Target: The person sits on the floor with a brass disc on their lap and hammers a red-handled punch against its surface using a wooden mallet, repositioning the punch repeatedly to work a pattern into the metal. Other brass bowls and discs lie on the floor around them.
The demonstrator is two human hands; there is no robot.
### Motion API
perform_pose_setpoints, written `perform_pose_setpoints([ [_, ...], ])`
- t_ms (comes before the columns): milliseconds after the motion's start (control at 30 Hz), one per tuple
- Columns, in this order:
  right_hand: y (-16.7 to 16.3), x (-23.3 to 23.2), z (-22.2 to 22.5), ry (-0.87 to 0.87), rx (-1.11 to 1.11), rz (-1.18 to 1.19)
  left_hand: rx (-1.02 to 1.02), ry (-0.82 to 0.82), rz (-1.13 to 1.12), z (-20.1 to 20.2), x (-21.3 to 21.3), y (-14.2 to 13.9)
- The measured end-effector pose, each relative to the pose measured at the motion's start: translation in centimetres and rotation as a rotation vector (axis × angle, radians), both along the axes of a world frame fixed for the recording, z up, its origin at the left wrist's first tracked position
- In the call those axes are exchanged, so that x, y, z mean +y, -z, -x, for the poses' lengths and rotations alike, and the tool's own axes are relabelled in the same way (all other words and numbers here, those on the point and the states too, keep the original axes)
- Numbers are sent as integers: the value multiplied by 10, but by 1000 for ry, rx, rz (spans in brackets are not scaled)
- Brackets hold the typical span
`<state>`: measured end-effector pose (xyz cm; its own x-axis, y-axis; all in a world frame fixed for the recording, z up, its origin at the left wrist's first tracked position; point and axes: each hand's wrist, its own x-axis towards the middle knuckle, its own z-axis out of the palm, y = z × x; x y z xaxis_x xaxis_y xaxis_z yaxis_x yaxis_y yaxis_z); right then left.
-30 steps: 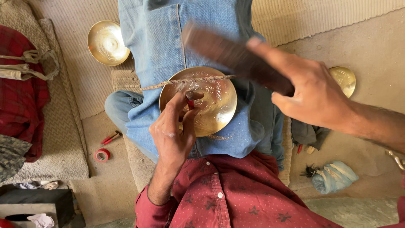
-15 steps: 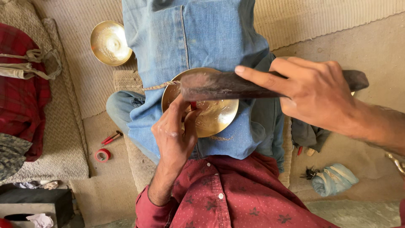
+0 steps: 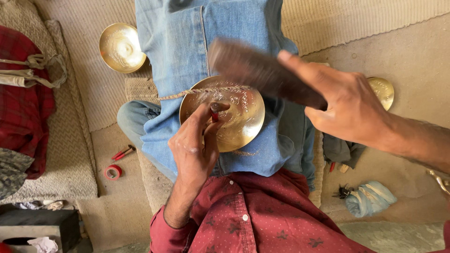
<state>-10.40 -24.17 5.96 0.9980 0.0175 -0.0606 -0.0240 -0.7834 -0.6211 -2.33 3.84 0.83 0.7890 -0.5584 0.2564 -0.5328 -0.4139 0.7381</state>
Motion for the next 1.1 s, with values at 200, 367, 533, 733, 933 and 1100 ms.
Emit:
perform_pose_setpoints([
  [200, -6, 2, -5, 35, -187, -148, 74, -81, 56, 4, 1, 7],
  [367, -4, 5, -6, -117, 66, 333, 29, -89, 24, -3, -9, -10],
  [533, 32, 4, 18, 29, -222, 228, 852, 77, 603, 17, 31, -49],
  [733, 114, 24, 56, 422, -467, -444, 1202, 1543, 783, 33, 90, -9],
  [933, 171, 51, 89, 698, -548, -612, 1321, 1691, 569, 30, 86, -12],
  [1100, 192, 54, 102, 682, -608, -679, 1252, 1698, 585, 24, 74, -21],
])
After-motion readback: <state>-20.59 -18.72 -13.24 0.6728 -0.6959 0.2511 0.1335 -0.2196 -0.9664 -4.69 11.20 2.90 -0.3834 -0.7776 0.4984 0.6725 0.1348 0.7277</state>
